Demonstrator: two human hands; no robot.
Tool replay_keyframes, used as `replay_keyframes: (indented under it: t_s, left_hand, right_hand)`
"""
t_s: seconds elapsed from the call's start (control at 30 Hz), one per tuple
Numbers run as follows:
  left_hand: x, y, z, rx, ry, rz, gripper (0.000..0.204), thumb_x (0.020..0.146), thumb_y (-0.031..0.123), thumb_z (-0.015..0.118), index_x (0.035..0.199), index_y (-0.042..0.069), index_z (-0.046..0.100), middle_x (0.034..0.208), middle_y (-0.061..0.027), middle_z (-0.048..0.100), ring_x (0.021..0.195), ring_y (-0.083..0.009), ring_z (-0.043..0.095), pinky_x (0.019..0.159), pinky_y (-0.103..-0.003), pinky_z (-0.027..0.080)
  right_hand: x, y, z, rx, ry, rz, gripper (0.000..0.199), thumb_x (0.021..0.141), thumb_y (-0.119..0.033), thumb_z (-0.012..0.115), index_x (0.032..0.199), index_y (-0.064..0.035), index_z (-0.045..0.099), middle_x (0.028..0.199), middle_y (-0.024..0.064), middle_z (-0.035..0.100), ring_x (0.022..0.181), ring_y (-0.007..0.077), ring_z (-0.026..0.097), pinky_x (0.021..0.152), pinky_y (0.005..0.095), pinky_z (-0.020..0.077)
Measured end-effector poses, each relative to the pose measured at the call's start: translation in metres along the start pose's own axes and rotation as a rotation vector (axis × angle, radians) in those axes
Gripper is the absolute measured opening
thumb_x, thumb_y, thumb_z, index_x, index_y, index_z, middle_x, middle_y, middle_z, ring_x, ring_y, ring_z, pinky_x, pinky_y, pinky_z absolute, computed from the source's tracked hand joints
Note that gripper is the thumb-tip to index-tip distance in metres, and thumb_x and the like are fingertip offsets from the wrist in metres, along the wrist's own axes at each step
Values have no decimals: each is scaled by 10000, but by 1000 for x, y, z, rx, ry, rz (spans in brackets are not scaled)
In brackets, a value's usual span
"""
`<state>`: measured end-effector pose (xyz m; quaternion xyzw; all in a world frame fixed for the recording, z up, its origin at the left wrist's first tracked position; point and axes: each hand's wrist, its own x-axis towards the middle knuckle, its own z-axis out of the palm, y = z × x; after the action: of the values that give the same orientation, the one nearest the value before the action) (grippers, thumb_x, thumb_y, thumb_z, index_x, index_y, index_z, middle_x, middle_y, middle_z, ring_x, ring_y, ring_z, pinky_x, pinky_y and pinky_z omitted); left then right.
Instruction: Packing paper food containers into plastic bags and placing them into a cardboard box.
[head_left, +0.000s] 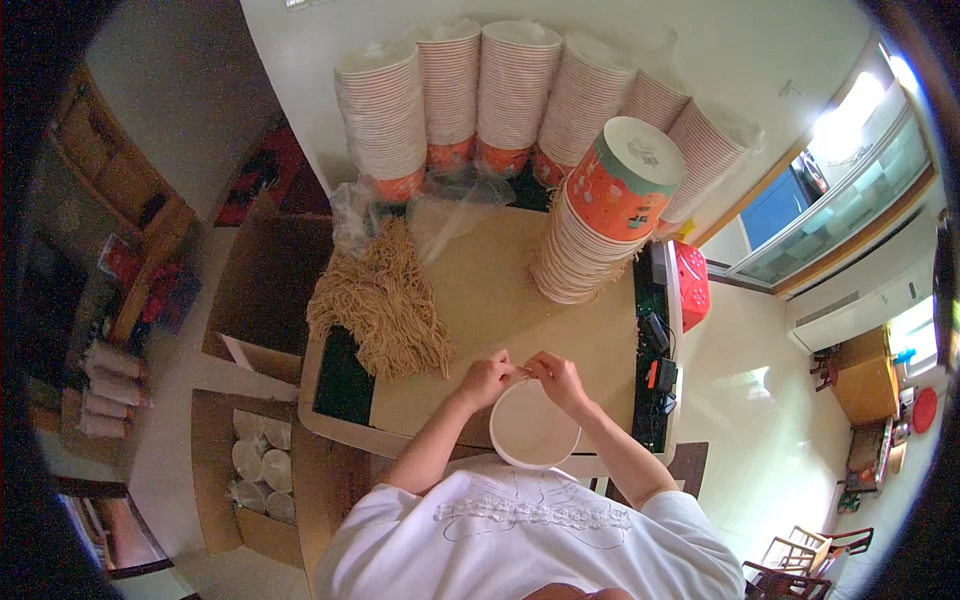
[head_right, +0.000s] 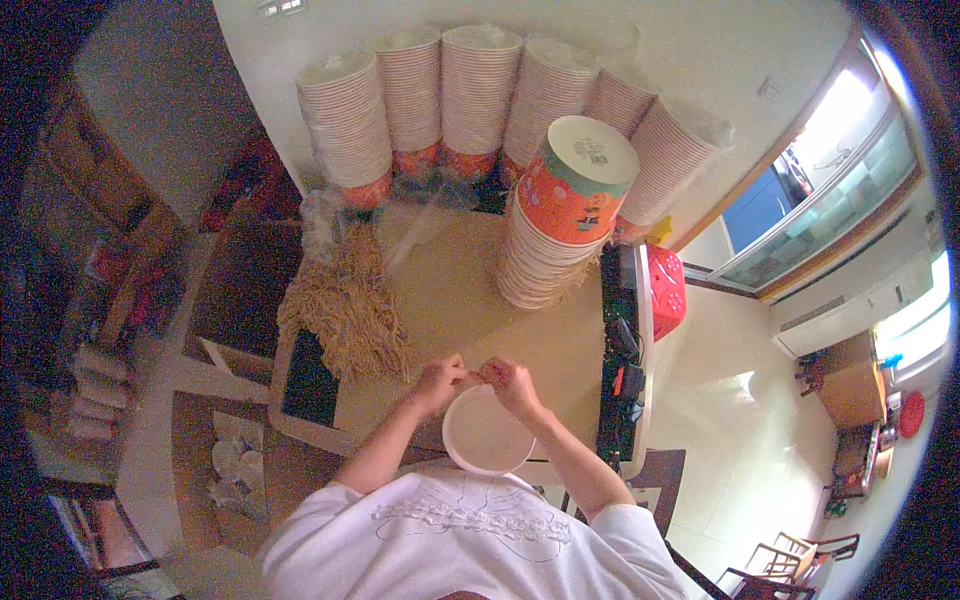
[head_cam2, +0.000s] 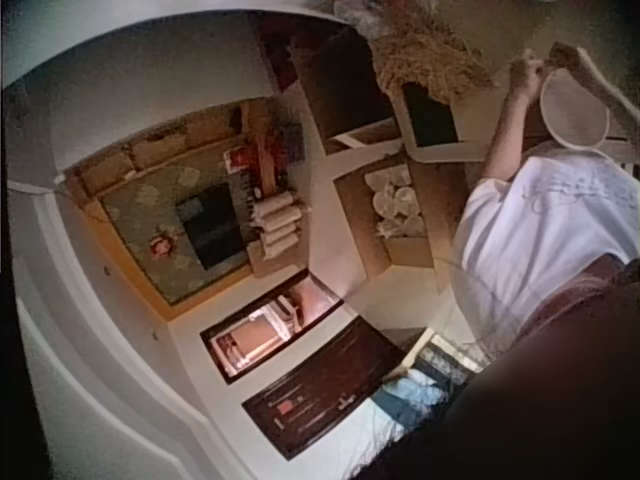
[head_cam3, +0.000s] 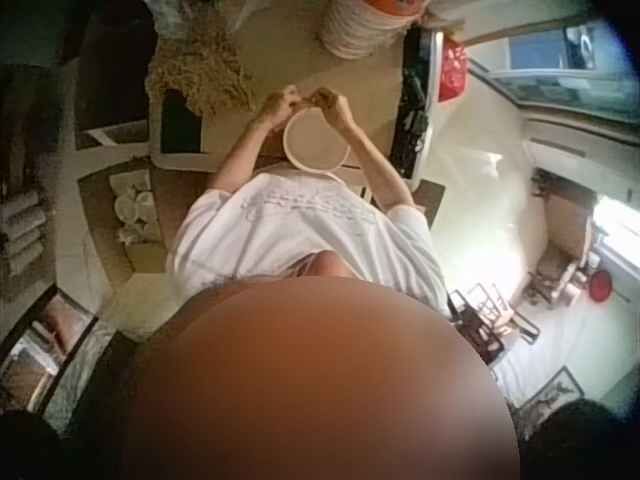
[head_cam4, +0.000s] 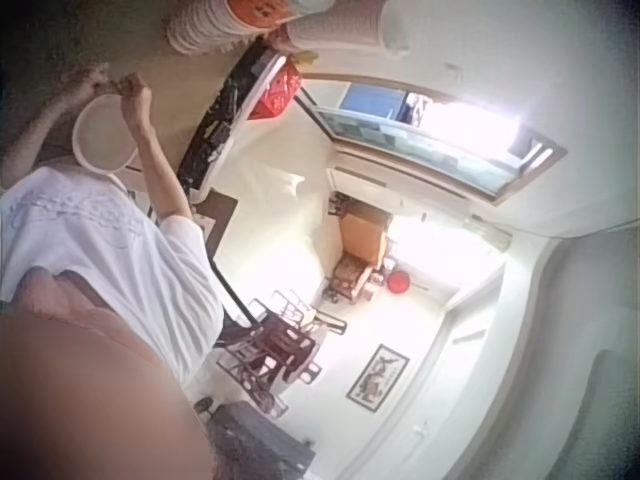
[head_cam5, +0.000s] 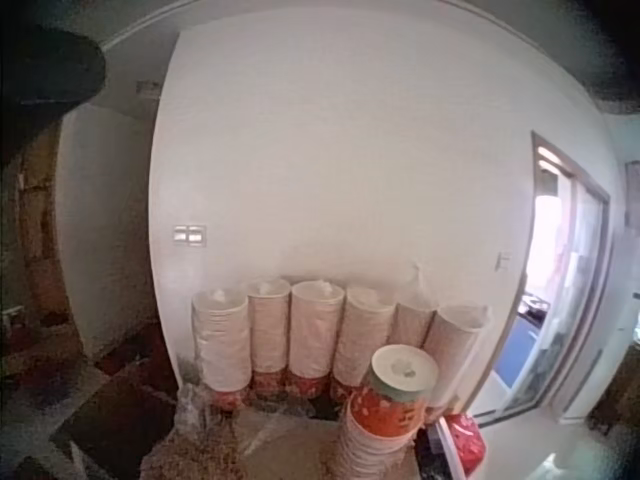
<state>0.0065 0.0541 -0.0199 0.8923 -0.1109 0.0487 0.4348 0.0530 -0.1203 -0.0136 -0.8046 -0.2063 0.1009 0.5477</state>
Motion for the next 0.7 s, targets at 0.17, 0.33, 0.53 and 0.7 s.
replay_keyframes:
  t_s: [0.17,0.33,0.53,0.7]
  left_hand:
    - [-1,-1,0,-40,38,-30,82,705,135,575,749,115,642,697,-95,492,630,-269,536,564,-372,432]
    - [3,10,-3,-40,70,-5,84,729,178,596,777,138,653,695,-90,497,635,-253,538,568,-357,434]
    - [5,13,-2,-68,75,-2,93,716,178,618,795,148,656,716,-86,507,651,-246,544,580,-349,440]
    - [6,7,0,-18,58,25,89,713,179,614,777,130,653,720,-87,510,655,-252,549,594,-355,448]
  right_hand:
    - [4,-38,-4,19,-51,35,36,755,4,548,728,4,572,670,101,597,613,167,570,566,305,453]
    - [13,-25,-6,-45,30,73,116,773,-102,588,722,0,568,611,44,569,565,81,486,511,238,404]
    - [26,-15,-1,-183,42,156,154,789,-129,550,717,6,560,584,47,555,543,84,478,499,250,401]
    - [31,5,2,-133,19,129,170,809,-142,511,766,5,586,622,71,586,593,103,540,537,258,439]
